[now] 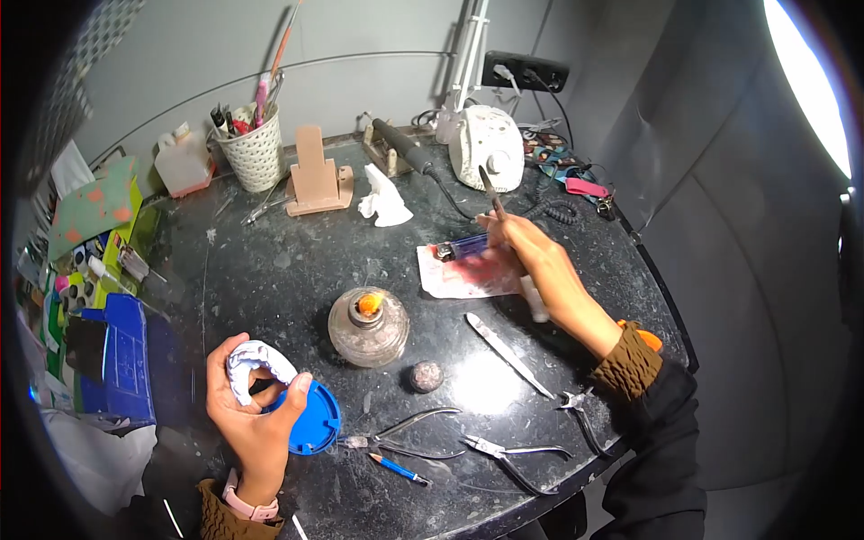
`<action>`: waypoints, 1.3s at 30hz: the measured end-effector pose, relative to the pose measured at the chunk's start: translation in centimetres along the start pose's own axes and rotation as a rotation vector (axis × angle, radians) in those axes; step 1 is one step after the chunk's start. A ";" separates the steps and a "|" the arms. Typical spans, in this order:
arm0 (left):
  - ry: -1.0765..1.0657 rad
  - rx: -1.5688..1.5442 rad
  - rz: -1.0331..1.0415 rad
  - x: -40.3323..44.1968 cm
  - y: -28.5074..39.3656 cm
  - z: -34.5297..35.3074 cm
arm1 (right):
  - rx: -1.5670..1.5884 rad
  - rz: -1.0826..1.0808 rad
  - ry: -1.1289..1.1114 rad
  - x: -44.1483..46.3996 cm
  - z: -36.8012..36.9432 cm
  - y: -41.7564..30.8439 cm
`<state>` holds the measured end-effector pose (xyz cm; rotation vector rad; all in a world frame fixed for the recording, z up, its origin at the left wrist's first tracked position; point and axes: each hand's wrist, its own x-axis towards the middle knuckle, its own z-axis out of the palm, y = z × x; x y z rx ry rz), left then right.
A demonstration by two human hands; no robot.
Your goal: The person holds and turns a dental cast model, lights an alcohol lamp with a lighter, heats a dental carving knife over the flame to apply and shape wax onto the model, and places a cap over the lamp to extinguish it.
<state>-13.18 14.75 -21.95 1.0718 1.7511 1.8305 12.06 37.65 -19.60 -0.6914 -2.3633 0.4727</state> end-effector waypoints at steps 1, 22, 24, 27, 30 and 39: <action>0.000 0.002 0.008 0.0 -0.1 0.0 | -0.135 -0.121 0.021 0.5 0.8 0.9; -0.008 -0.063 0.040 0.1 -0.3 0.1 | 0.065 -0.294 -0.323 8.3 3.4 -1.1; -0.003 -0.048 0.057 0.1 -0.5 -0.2 | 0.056 -0.331 -0.306 9.1 3.9 -0.9; -0.012 -0.070 0.018 0.2 -0.2 -0.6 | -0.054 -0.389 -0.224 8.3 1.0 -1.8; -0.022 -0.085 0.003 0.2 -0.1 -0.2 | 0.045 -0.233 -0.115 4.0 -2.2 -2.0; 0.035 -0.006 0.088 0.4 -0.7 -0.8 | -0.200 -0.231 -0.039 -3.9 -0.4 -2.5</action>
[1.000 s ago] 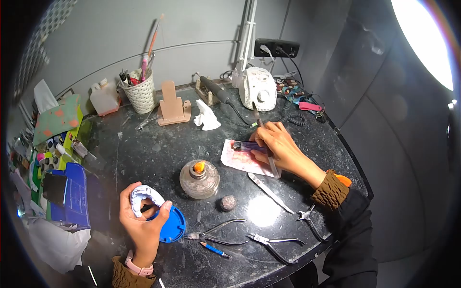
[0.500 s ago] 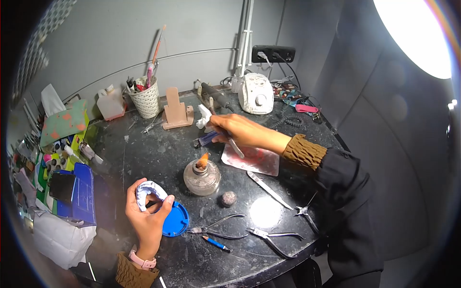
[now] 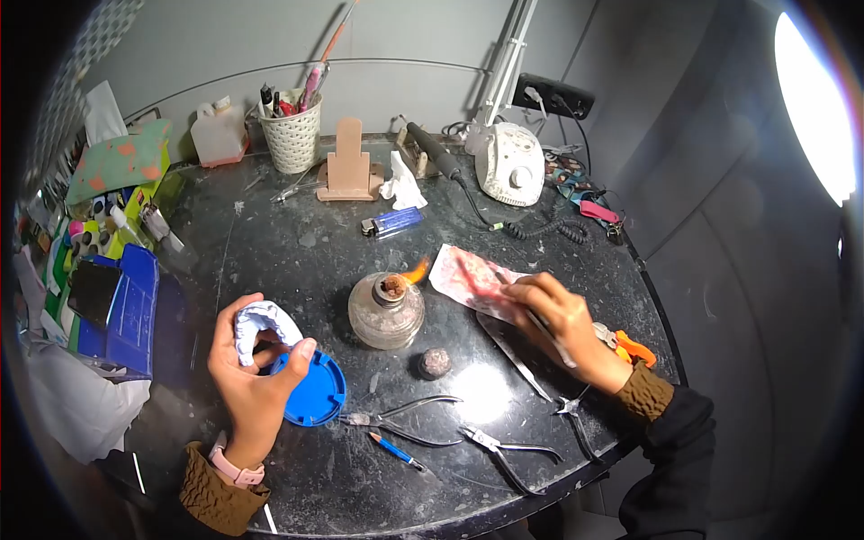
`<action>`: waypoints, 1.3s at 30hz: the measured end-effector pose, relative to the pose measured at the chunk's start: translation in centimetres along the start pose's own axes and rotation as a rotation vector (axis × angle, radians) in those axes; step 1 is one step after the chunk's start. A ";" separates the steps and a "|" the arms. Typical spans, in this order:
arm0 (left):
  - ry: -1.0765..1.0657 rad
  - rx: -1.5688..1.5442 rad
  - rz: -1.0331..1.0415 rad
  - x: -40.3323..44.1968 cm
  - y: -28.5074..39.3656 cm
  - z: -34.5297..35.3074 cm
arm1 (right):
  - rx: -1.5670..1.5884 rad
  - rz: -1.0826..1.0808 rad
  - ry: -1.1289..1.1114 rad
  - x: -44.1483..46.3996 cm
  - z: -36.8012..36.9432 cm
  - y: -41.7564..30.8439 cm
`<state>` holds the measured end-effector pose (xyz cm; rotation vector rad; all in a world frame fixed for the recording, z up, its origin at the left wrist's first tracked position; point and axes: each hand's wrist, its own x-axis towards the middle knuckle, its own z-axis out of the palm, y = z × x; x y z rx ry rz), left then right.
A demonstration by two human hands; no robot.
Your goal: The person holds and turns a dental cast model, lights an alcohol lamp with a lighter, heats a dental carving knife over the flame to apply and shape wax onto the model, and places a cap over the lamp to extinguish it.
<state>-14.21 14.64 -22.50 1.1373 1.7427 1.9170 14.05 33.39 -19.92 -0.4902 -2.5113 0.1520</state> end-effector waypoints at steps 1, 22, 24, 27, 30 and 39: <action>0.013 -0.004 0.006 0.1 0.0 -0.1 | 0.014 0.021 -0.015 -0.5 0.6 -0.1; 0.036 0.109 0.061 0.0 0.5 -0.5 | -0.154 0.018 -0.018 -1.2 2.7 1.5; 0.034 0.114 0.067 -0.1 0.4 -0.4 | -0.145 0.014 -0.025 -1.1 2.5 1.5; 0.026 0.114 0.070 -0.1 0.4 -0.5 | -0.121 0.005 0.018 -0.4 2.3 0.9; 0.001 0.091 0.093 -0.2 0.3 -0.4 | -0.103 0.022 0.027 -0.8 2.5 1.3; -0.123 0.165 0.150 -1.0 1.4 -0.3 | 0.001 0.096 0.166 -1.4 3.1 2.2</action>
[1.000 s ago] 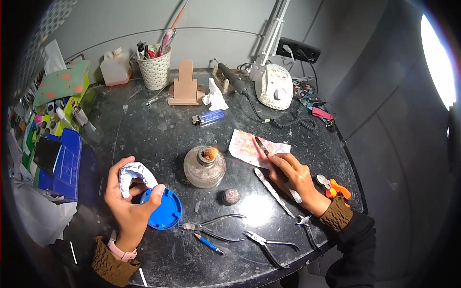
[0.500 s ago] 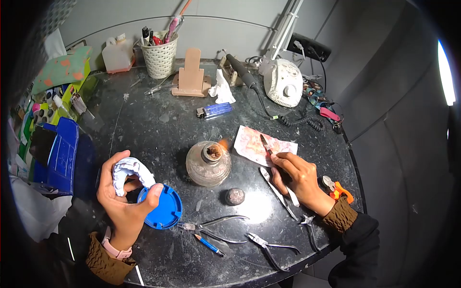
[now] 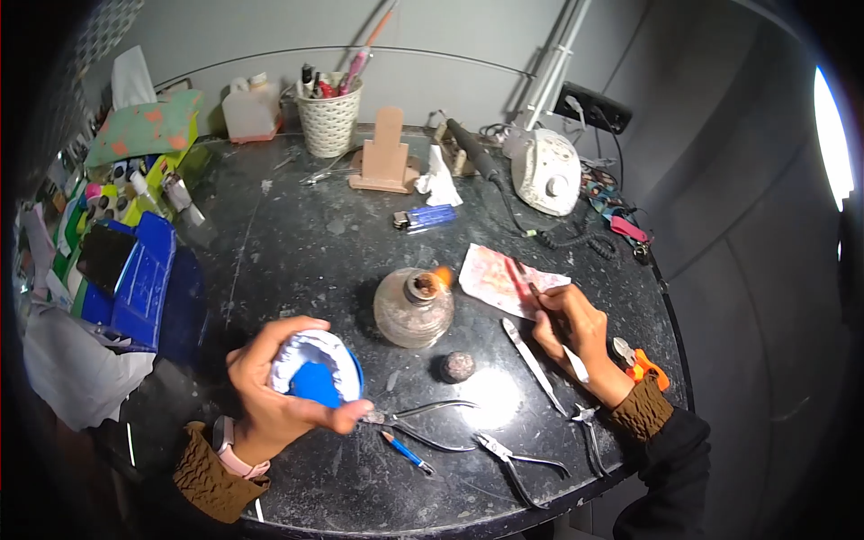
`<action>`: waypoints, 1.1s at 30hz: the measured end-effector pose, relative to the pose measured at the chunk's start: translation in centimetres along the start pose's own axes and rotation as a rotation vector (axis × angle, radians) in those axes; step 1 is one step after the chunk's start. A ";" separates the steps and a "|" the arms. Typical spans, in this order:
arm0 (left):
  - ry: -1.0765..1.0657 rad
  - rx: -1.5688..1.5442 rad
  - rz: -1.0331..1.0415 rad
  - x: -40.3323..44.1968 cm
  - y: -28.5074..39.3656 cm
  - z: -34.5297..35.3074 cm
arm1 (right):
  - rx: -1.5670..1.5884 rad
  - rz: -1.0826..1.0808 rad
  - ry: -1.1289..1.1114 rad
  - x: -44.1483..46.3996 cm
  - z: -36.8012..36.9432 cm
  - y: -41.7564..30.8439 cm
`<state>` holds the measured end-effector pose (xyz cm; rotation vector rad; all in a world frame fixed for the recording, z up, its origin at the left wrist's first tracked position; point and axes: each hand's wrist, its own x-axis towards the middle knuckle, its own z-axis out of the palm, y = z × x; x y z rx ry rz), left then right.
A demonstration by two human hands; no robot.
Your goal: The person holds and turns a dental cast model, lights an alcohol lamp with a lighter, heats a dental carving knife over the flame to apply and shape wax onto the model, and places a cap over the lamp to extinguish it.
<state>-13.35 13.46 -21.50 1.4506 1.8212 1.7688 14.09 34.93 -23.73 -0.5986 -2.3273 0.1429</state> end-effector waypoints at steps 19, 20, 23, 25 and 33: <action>-0.169 0.165 0.489 0.2 0.7 0.1 | 1.202 0.454 0.192 5.8 -0.7 -6.8; -0.172 0.148 0.497 0.0 0.7 0.2 | 1.215 0.405 0.209 5.8 -0.8 -6.8; -0.187 0.217 0.546 -0.4 1.3 0.6 | 1.203 0.220 0.140 5.3 -1.8 -8.4; -0.208 0.229 0.532 -0.8 1.6 1.0 | 1.150 0.052 0.055 5.0 -2.4 -9.7; -0.260 0.311 0.541 -1.7 2.0 1.5 | 0.982 -0.090 -0.137 3.7 -3.8 -12.8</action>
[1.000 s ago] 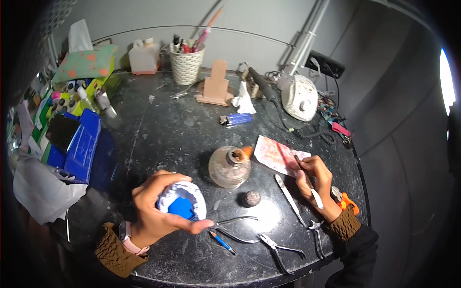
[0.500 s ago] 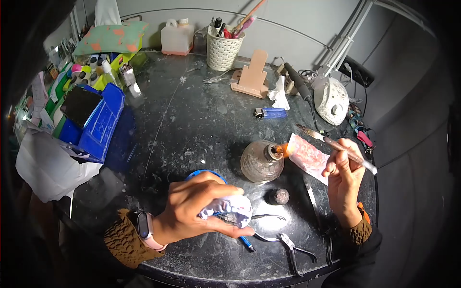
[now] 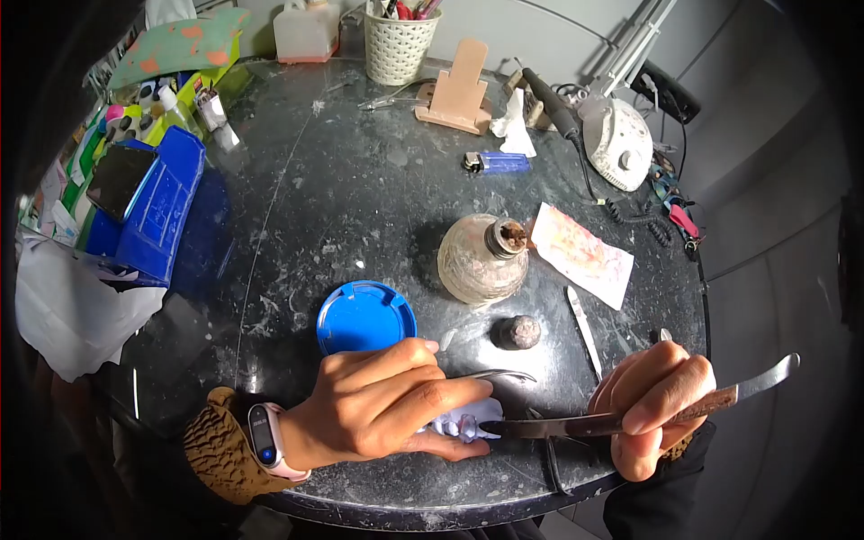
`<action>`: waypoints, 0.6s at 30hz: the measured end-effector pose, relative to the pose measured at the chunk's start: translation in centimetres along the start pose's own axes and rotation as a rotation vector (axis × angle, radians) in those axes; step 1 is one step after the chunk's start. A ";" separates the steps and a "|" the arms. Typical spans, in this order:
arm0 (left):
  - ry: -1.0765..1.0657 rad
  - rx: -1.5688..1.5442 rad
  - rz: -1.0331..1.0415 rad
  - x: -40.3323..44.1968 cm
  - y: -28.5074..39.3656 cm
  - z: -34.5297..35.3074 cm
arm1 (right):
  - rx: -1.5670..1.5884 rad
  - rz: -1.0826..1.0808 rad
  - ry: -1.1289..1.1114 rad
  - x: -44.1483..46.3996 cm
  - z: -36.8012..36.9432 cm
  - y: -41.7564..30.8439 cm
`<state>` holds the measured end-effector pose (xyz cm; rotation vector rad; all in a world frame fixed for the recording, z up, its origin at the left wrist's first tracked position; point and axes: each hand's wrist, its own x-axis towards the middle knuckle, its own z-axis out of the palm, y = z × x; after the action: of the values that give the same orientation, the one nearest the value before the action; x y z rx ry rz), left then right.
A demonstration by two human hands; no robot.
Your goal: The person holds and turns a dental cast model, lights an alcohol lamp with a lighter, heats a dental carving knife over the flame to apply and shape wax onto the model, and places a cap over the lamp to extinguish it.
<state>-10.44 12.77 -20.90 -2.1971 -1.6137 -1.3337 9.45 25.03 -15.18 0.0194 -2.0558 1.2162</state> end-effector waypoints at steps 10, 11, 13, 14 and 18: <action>-0.085 0.002 0.041 -0.1 0.0 -0.2 | -0.016 0.041 -0.080 0.2 -0.3 -0.6; -0.085 0.001 0.041 -0.2 0.0 -0.2 | -0.008 0.042 -0.084 0.2 -0.3 -0.6; -0.089 -0.001 0.041 -0.3 0.0 -0.2 | -0.005 0.034 -0.077 0.2 -0.2 -0.7; -0.093 -0.001 0.042 -0.2 0.0 -0.2 | 0.001 0.028 -0.066 0.2 -0.1 -0.6; -0.096 0.018 0.061 -0.2 -0.2 -0.3 | 0.024 -0.019 -0.077 0.2 0.1 -0.3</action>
<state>-10.73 12.52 -20.97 -2.3129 -1.5692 -1.2109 9.38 24.85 -14.88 0.0981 -2.1021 1.2455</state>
